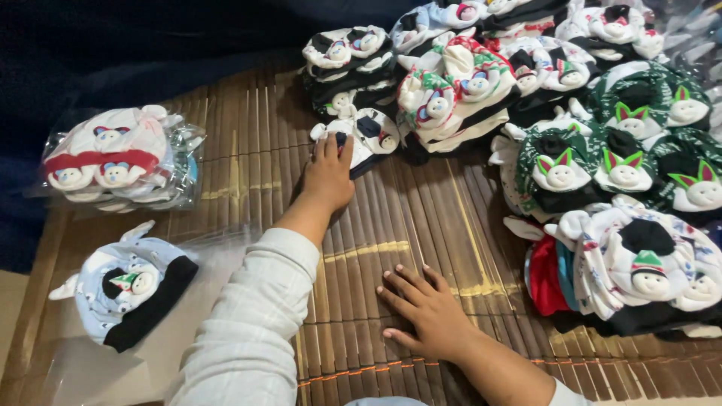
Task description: Packaging baby hats into individual plastic bags
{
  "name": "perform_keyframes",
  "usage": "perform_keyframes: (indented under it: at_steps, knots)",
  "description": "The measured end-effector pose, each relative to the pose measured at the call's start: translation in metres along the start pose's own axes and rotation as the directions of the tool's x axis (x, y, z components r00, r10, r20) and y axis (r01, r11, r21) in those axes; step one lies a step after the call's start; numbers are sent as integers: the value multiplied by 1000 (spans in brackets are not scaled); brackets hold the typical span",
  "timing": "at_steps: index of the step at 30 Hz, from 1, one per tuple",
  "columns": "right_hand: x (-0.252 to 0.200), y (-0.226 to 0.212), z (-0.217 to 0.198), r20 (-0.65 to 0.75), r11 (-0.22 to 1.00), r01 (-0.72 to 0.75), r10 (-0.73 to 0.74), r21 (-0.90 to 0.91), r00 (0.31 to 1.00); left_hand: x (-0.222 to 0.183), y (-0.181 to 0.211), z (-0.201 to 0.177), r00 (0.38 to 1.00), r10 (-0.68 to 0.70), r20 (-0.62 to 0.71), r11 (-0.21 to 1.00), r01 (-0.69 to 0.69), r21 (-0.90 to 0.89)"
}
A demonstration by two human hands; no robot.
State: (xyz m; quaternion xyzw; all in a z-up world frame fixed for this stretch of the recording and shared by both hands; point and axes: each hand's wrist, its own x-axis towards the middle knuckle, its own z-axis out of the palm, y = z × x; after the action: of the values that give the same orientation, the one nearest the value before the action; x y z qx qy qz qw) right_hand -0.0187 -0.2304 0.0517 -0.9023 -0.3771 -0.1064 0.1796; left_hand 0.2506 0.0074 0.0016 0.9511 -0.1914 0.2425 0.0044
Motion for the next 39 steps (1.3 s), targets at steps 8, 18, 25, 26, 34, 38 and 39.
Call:
perform_keyframes:
  at_steps: [8, 18, 25, 26, 34, 38, 39]
  knots:
    - [-3, 2, 2, -20, 999, 4, -4, 36, 1000, -13, 3, 20, 993, 33, -118, 989, -15, 148]
    - [-3, 2, 1, -58, 1000, 6, -5, 24, 998, -88, 31, -48, 998, 26, -62, 982, -37, -183]
    - [-4, 18, -1, -360, 978, -139, 74, -159, 930, -150, 83, -94, 976, 137, -169, 970, -167, -175]
    - [-4, 18, -7, -331, 963, -183, 110, -200, 937, -155, 92, -107, 979, 147, -143, 954, -179, -239]
    - [-11, 30, -10, 63, 974, -219, 223, -61, 973, -193, 117, -125, 967, 188, -169, 908, -237, -345]
    - [-19, 39, -8, 100, 985, -169, 164, 36, 981, -198, 102, -140, 988, 156, 8, 760, -115, -640]
    - [-18, 37, -12, 102, 985, -168, 164, 36, 981, -201, 101, -139, 988, 154, 9, 759, -112, -641]
